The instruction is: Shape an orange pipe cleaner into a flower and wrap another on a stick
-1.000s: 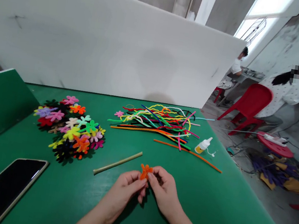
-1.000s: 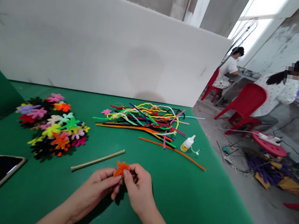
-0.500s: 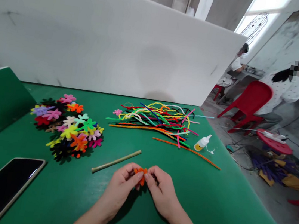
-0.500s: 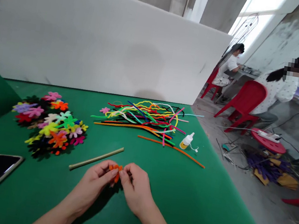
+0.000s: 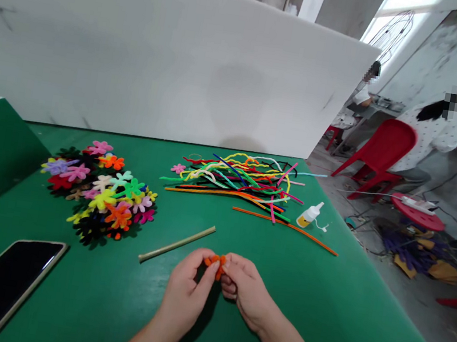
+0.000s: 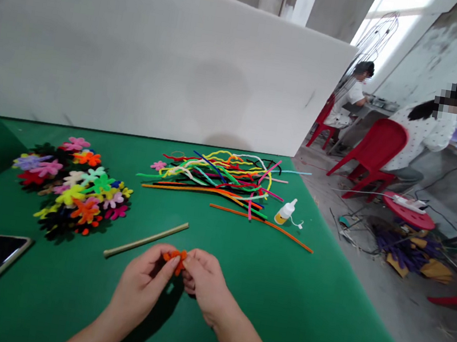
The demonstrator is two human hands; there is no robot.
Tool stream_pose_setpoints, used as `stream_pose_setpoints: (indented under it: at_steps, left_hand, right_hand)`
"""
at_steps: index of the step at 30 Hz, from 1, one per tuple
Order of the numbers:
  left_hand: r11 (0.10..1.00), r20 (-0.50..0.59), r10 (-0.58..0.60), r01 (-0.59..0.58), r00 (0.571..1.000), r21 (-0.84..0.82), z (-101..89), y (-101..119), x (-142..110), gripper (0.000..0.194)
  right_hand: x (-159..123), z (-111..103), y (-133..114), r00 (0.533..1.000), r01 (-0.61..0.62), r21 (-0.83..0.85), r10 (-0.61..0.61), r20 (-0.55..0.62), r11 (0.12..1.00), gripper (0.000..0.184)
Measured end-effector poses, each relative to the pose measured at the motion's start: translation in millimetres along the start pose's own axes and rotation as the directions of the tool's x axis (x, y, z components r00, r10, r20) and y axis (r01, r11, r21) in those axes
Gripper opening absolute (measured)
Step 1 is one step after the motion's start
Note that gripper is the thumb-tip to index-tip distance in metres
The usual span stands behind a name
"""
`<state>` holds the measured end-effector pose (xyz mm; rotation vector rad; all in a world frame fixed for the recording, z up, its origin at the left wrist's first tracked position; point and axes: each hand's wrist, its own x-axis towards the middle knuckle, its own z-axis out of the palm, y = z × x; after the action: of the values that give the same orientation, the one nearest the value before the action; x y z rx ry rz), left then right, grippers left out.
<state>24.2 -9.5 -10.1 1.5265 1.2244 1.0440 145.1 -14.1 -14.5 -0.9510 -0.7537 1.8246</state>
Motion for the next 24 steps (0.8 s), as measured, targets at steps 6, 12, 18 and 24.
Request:
stream_pose_setpoints:
  at_steps: [6,12,18,24]
  left_hand:
    - [0.994,0.001,0.054,-0.054,0.999,0.094,-2.0,1.6,-2.3,0.009]
    - [0.991,-0.010,-0.071,0.070,0.997,-0.118,-0.9,0.8,3.3,0.007]
    - [0.930,0.002,-0.225,0.215,0.974,-0.299,-2.9,0.3,5.6,0.009]
    - [0.923,0.061,-0.230,0.237,0.971,-0.303,-0.3,2.8,4.3,0.009]
  right_hand:
    - [-2.1,1.1,-1.0,0.996,-0.074,0.185,0.066,0.053,0.980,0.024]
    - [-0.1,2.2,0.5,0.998,-0.062,0.131,0.059,0.024,0.989,0.026]
    - [-0.5,-4.9,0.9,0.980,0.133,-0.351,-0.175,-0.091,0.927,0.028]
    - [-5.2,-0.6,-4.7,0.923,0.294,-0.718,-0.383,0.041,0.631,0.027]
